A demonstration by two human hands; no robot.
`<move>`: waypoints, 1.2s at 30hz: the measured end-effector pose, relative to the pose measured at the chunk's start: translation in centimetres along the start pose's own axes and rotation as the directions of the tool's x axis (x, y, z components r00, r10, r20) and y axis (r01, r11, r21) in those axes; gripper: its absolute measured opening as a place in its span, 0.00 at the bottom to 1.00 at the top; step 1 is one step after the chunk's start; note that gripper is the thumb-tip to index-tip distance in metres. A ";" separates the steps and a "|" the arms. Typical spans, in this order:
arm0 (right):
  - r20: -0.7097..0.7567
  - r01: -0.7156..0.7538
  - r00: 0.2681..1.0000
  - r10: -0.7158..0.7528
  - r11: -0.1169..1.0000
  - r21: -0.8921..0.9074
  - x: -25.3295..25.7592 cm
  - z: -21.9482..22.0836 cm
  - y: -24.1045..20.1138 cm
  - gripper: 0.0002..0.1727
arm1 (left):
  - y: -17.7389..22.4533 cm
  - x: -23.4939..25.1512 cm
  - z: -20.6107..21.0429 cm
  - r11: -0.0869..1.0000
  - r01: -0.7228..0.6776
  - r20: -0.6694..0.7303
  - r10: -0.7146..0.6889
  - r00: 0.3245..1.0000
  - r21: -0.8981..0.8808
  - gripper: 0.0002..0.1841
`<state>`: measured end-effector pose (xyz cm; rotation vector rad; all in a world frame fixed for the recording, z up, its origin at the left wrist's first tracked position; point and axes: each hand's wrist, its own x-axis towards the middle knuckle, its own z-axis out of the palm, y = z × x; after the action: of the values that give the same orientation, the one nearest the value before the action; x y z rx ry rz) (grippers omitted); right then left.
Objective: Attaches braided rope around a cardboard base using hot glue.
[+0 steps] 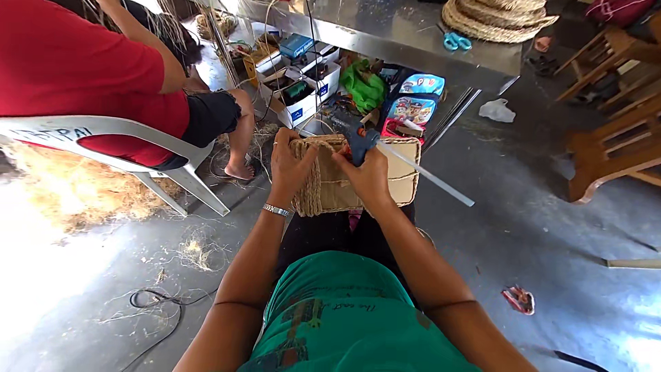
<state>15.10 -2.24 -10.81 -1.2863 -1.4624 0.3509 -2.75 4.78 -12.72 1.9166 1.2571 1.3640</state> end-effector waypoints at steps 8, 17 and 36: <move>-0.050 0.033 0.998 -0.039 0.993 -0.110 -1.0 0.6 0.2 0.28 | -0.5 -0.5 -0.6 0.998 -0.062 0.060 0.061 0.996 0.022 0.27; -0.078 0.051 0.996 -0.053 0.998 -0.027 -1.1 1.3 1.5 0.26 | -0.8 -1.3 0.1 0.912 -0.406 0.037 0.408 0.912 -0.058 0.08; 0.367 -0.069 0.926 0.085 0.996 -0.057 -6.9 -7.2 0.8 0.18 | -2.4 -1.6 -0.6 0.930 -0.368 0.161 0.367 0.916 -0.024 0.22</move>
<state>20.15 -10.69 -12.45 -1.3656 -1.7436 0.6451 -4.45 4.39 -15.14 2.3020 0.8512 1.3399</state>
